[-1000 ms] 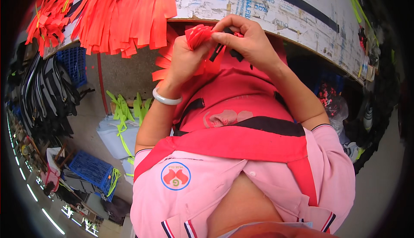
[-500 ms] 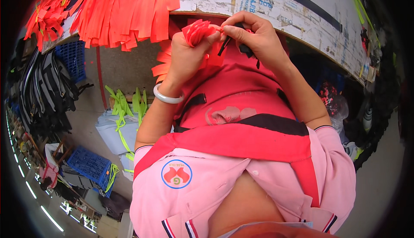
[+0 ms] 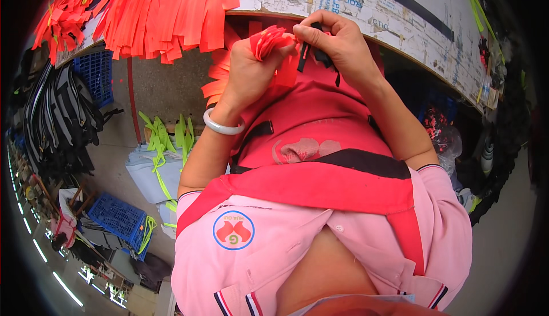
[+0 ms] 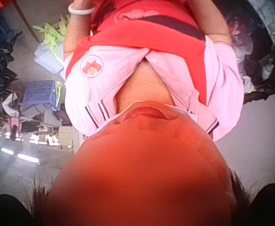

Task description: Attaching black plastic clips to red fabric straps at a manufacturing workbench.

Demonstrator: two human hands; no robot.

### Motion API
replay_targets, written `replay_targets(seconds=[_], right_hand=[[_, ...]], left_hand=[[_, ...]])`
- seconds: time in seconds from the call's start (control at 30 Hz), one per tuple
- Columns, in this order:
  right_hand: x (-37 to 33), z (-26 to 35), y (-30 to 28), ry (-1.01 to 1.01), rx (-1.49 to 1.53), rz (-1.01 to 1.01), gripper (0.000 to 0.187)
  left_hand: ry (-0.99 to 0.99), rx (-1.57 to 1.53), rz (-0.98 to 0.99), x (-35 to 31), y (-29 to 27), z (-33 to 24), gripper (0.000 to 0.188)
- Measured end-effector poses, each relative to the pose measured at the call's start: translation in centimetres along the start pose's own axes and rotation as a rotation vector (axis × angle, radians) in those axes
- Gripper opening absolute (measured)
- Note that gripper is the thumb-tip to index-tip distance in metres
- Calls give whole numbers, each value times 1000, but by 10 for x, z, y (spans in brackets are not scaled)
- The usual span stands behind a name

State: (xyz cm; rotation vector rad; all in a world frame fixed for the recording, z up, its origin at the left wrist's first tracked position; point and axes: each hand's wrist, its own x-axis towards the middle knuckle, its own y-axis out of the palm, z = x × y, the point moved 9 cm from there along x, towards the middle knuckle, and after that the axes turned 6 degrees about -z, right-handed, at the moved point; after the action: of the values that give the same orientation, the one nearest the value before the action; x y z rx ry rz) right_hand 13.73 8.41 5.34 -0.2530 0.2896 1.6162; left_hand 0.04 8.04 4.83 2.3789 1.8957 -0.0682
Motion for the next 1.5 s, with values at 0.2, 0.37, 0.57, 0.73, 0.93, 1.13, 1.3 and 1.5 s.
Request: replay_targets(seconds=[0.2, 0.37, 0.57, 0.73, 0.93, 1.13, 1.3, 1.5], right_hand=[[1, -1, 5, 5, -70, 103, 15], [-1, -11, 9, 46, 34, 77, 21], [-2, -14, -4, -7, -47, 5, 21], [-3, -19, -8, 55, -57, 38, 19], [-3, 12, -7, -160, 92, 49, 13], [-12, 14, 4, -88, -86, 136, 12], [-14, 15, 9, -76, -10, 168, 11], [-18, 15, 14, -103, -109, 225, 16]], left_hand=[[16, 30, 2, -1, -1, 1, 10], [-4, 33, -46, -2, -4, 0, 10], [60, -20, -101, 4, -14, 2, 11], [-43, -146, -80, 7, -15, 0, 11], [-218, -240, -8, 2, -12, 7, 14], [-277, -348, 84, 0, -12, 12, 15], [-315, -377, 121, -3, -10, 8, 17], [-320, -325, 141, -5, -11, 9, 16]])
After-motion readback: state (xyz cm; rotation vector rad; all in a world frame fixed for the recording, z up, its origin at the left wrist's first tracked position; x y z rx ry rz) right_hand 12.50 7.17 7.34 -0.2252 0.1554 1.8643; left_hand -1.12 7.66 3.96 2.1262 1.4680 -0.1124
